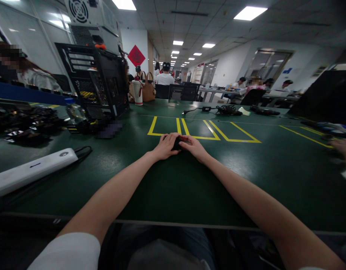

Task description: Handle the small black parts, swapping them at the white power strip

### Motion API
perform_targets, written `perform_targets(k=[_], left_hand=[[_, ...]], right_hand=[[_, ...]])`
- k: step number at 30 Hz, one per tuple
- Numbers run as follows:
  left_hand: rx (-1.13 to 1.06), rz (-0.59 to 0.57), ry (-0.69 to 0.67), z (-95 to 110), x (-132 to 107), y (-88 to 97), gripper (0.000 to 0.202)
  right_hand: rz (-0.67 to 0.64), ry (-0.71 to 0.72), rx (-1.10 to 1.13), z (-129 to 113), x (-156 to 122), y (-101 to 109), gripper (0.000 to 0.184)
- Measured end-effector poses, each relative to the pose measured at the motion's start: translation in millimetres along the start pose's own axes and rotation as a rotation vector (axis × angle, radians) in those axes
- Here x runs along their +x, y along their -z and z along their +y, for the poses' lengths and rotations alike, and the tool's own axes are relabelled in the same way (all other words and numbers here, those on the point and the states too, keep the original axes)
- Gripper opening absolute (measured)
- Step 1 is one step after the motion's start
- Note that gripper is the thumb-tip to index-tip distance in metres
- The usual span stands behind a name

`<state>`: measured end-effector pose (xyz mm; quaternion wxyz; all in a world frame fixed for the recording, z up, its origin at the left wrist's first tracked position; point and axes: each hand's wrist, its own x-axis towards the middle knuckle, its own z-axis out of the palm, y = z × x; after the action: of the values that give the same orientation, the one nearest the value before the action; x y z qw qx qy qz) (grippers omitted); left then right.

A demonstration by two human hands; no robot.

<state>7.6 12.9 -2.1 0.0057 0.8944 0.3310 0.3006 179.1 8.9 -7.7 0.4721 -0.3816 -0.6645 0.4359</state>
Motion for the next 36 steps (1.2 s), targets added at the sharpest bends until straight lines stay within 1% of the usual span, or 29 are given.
perform_targets(k=[2,6,9,15,17,20,23,26,28,31,33,36], left_hand=[[-0.005,-0.002,-0.004,0.0,-0.2,0.1,0.056],[0.004,0.004,-0.005,-0.4,0.0,-1.1,0.056],[0.004,0.007,-0.003,-0.5,0.2,-1.8,0.056],[-0.005,0.002,-0.001,0.2,0.0,-0.7,0.056],[-0.01,0.0,0.001,-0.1,0.0,-0.8,0.056],[-0.011,0.0,0.004,-0.6,-0.1,-1.2,0.057],[-0.005,-0.002,0.0,-0.8,-0.2,-1.1,0.058],[0.0,0.0,-0.001,-0.9,0.0,-1.1,0.057],[0.001,0.004,-0.001,-1.2,0.4,-1.4,0.057],[0.003,0.006,-0.004,-1.6,0.9,-2.1,0.056],[0.005,0.007,-0.005,-1.8,0.9,-2.3,0.056],[0.013,0.011,-0.002,-1.3,0.5,-2.3,0.058]], right_hand=[[-0.031,-0.011,0.007,-0.6,0.5,0.8,0.034],[-0.067,0.066,0.038,-2.6,-0.6,2.0,0.036],[-0.078,0.052,0.035,-3.9,-2.5,2.1,0.038],[-0.014,0.007,0.05,-2.8,-2.0,-0.8,0.025],[0.005,0.008,0.043,-2.7,-1.0,-1.7,0.026],[0.036,-0.032,0.037,-3.9,0.0,-1.9,0.032],[0.01,-0.068,0.041,-5.4,0.7,-1.0,0.033],[-0.023,-0.022,0.054,-5.0,0.9,0.3,0.03],[-0.035,0.014,0.077,-4.1,0.1,0.9,0.034],[-0.063,0.018,0.098,-4.4,-3.0,1.0,0.04],[-0.065,0.011,0.096,-5.8,-5.2,0.0,0.037],[-0.02,0.002,0.097,-6.8,-5.5,-2.8,0.025]])
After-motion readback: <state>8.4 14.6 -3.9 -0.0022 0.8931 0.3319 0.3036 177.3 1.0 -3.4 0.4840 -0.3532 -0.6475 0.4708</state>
